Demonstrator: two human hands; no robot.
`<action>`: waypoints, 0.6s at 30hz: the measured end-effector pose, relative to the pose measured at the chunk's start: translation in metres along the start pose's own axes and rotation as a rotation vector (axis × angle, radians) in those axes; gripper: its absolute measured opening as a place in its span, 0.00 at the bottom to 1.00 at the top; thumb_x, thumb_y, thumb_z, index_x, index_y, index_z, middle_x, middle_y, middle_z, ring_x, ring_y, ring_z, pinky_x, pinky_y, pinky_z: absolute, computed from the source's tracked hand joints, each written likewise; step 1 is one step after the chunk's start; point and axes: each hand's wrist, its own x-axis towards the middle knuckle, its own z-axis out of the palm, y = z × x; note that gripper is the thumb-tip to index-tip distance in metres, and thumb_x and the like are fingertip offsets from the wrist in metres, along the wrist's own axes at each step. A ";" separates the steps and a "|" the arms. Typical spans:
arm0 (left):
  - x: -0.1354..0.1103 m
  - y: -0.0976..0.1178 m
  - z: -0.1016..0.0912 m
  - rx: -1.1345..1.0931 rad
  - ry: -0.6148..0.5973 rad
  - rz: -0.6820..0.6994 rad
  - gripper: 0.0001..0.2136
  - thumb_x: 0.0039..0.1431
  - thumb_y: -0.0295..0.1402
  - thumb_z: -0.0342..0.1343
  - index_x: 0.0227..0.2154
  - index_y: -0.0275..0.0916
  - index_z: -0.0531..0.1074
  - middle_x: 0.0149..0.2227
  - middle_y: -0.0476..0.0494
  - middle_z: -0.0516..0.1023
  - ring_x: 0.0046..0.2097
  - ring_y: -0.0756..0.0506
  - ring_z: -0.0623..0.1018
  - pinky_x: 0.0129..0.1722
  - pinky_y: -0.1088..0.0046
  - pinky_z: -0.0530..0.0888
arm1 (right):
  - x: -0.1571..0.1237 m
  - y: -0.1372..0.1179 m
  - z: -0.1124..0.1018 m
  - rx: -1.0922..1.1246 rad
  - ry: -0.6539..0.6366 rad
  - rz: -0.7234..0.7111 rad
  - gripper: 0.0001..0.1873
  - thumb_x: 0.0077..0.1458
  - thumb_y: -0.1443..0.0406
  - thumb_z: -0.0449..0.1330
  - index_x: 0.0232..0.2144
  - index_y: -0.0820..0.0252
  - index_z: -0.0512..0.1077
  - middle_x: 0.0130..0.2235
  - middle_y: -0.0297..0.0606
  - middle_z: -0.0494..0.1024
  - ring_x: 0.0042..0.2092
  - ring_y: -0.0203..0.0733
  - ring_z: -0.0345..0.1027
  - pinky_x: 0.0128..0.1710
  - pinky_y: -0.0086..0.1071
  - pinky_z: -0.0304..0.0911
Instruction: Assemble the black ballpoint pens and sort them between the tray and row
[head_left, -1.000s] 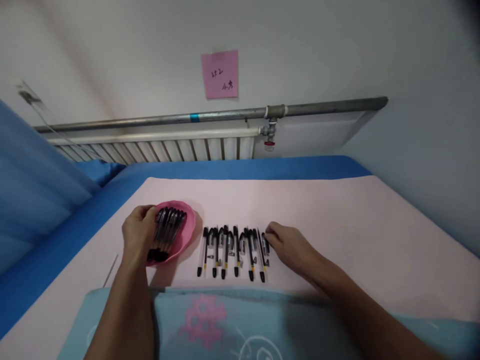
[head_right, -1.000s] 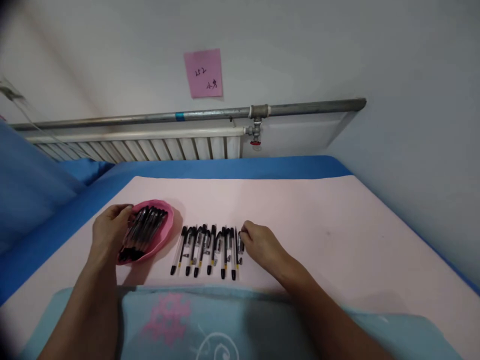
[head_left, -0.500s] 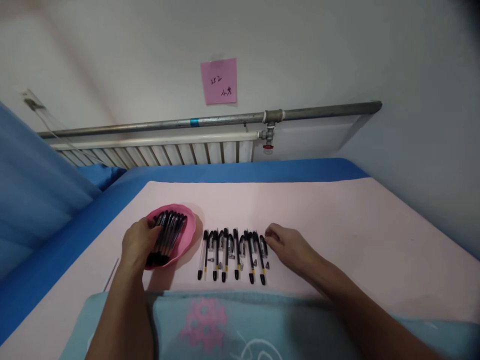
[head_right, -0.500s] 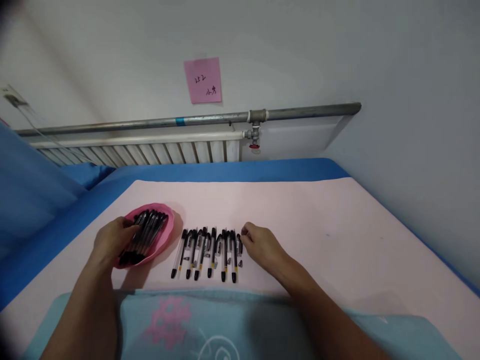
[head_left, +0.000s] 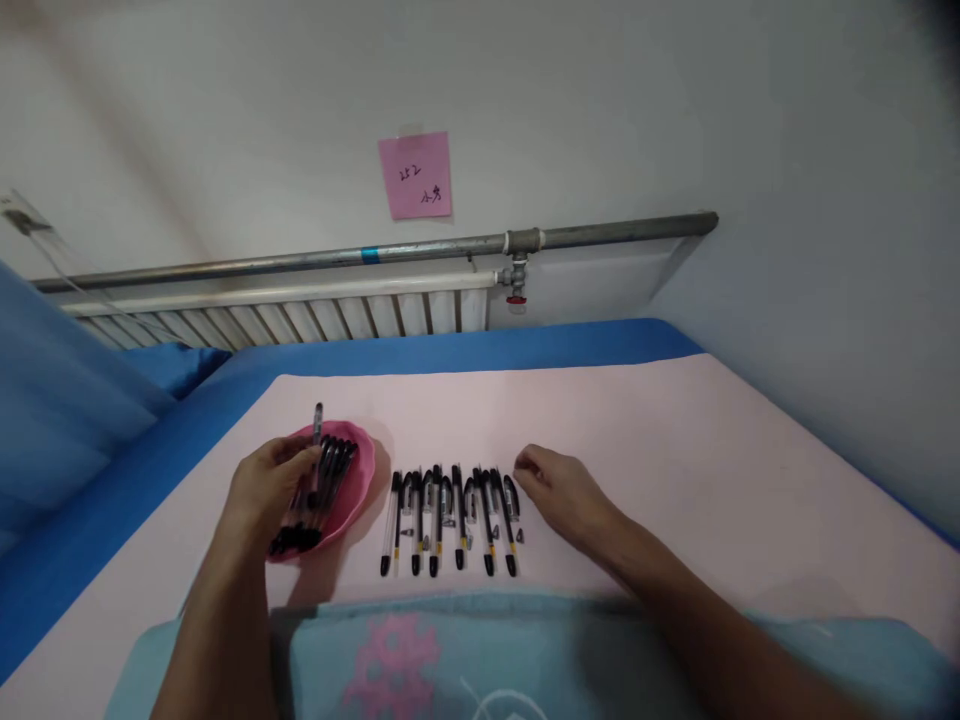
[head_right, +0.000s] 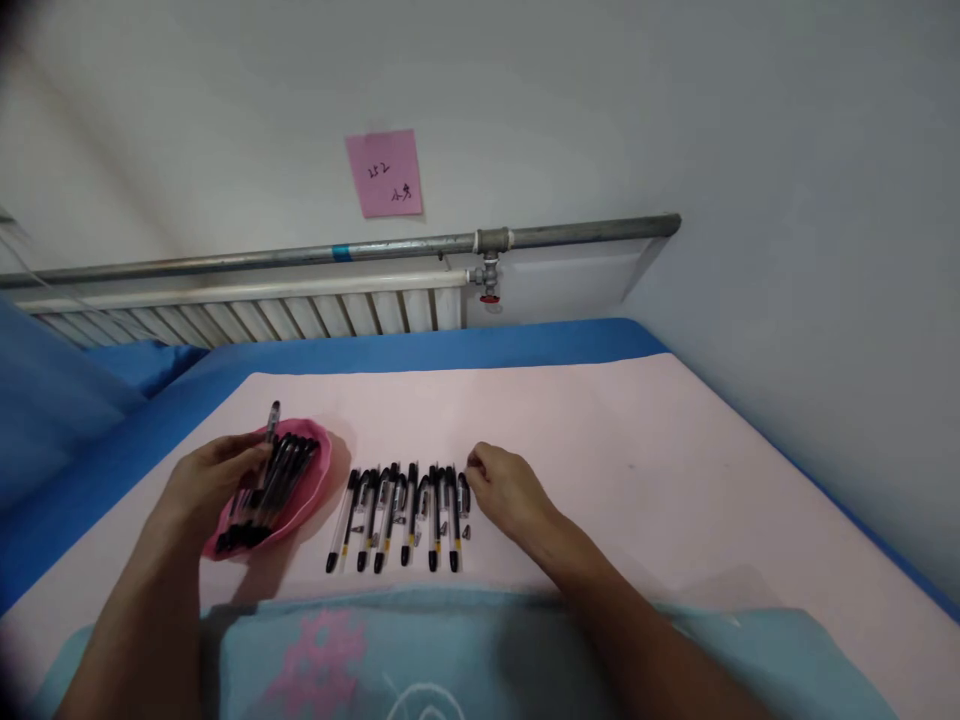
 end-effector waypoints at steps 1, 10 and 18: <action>-0.007 0.006 0.009 -0.224 -0.109 -0.007 0.17 0.41 0.38 0.59 0.36 0.37 0.73 0.25 0.47 0.75 0.23 0.49 0.72 0.24 0.74 0.68 | -0.001 -0.004 -0.002 0.075 0.006 0.008 0.08 0.51 0.64 0.51 0.27 0.61 0.69 0.26 0.36 0.72 0.29 0.37 0.64 0.29 0.29 0.56; -0.086 0.038 0.097 -0.765 -0.849 -0.239 0.11 0.42 0.30 0.62 0.32 0.37 0.72 0.27 0.44 0.76 0.27 0.49 0.75 0.29 0.74 0.71 | -0.017 -0.041 0.004 0.873 -0.138 0.135 0.11 0.53 0.58 0.53 0.31 0.60 0.68 0.25 0.30 0.67 0.21 0.28 0.56 0.19 0.23 0.51; -0.099 0.043 0.098 -0.780 -0.910 -0.317 0.07 0.46 0.34 0.60 0.24 0.37 0.69 0.13 0.56 0.62 0.13 0.59 0.56 0.13 0.83 0.52 | -0.004 -0.026 0.011 1.121 0.064 0.218 0.13 0.47 0.57 0.57 0.25 0.63 0.69 0.23 0.31 0.66 0.22 0.29 0.55 0.19 0.24 0.49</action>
